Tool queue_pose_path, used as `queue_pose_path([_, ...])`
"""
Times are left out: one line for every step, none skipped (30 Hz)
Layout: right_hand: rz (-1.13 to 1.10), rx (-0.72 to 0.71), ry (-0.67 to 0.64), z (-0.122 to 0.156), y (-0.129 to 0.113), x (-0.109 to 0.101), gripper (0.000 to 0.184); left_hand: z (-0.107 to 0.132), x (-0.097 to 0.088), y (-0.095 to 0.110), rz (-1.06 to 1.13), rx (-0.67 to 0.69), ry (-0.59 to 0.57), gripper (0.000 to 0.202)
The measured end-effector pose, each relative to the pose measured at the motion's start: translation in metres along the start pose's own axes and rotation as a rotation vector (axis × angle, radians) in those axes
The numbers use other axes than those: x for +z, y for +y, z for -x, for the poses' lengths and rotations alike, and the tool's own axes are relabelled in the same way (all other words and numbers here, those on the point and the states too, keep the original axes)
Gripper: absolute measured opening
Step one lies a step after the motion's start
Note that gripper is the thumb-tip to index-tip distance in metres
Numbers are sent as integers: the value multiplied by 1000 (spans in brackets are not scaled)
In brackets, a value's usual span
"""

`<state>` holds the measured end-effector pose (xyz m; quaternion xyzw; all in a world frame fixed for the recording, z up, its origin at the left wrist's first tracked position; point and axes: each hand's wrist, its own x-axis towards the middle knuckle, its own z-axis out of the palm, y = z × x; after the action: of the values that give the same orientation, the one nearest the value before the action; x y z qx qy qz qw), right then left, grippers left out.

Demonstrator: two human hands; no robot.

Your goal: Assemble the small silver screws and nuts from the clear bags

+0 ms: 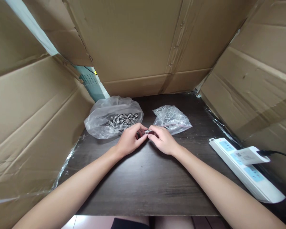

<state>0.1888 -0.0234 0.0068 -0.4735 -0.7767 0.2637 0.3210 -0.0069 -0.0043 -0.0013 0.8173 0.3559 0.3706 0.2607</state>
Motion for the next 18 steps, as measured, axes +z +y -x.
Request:
queue_pose_path([-5,-3,-1,0,0,0,23,0,0,0,1,1,0,12])
queue_pose_path([-12,-4,0,0,0,0,26,0,0,0,1,5,-3,11])
queue_pose_path([-18,-3,5,0,0,0,31,0,0,0,1,9,-6,10])
queue_pose_path([-19,1,13,0,0,1,35,0,0,1,-2,13,-12,9])
queue_pose_path([-14,6,19,0,0,1,36,0,0,1,-4,15,-15,9])
queue_pose_path([-6,9,20,0,1,1,35,0,0,1,-5,14,-18,9])
queue_pose_path([5,11,17,0,1,1,32,0,0,2,-4,12,-18,9])
queue_pose_path([15,11,11,0,1,1,28,0,0,2,-2,7,-15,9])
queue_pose_path([24,9,2,0,0,0,23,0,0,2,1,3,-12,10])
queue_pose_path([28,5,-6,0,0,0,20,0,1,2,4,0,-9,11])
queue_pose_path([28,2,-11,0,0,-1,18,0,1,1,6,-2,-8,11])
queue_pose_path([24,-1,-13,0,0,-2,17,0,1,1,8,-3,-9,11])
queue_pose_path([16,-5,-14,1,0,-2,17,0,1,1,8,-3,-10,11])
queue_pose_path([5,-7,-17,1,0,-2,18,0,1,1,6,-5,-11,11])
queue_pose_path([-5,-9,-19,1,0,-3,19,0,1,1,4,-8,-13,10])
queue_pose_path([-13,-10,-21,1,0,-3,21,0,1,1,2,-10,-15,10])
queue_pose_path([-19,-10,-23,1,0,-3,23,0,1,1,1,-12,-17,10])
queue_pose_path([-24,-9,-25,1,1,-3,25,0,1,0,0,-13,-19,10])
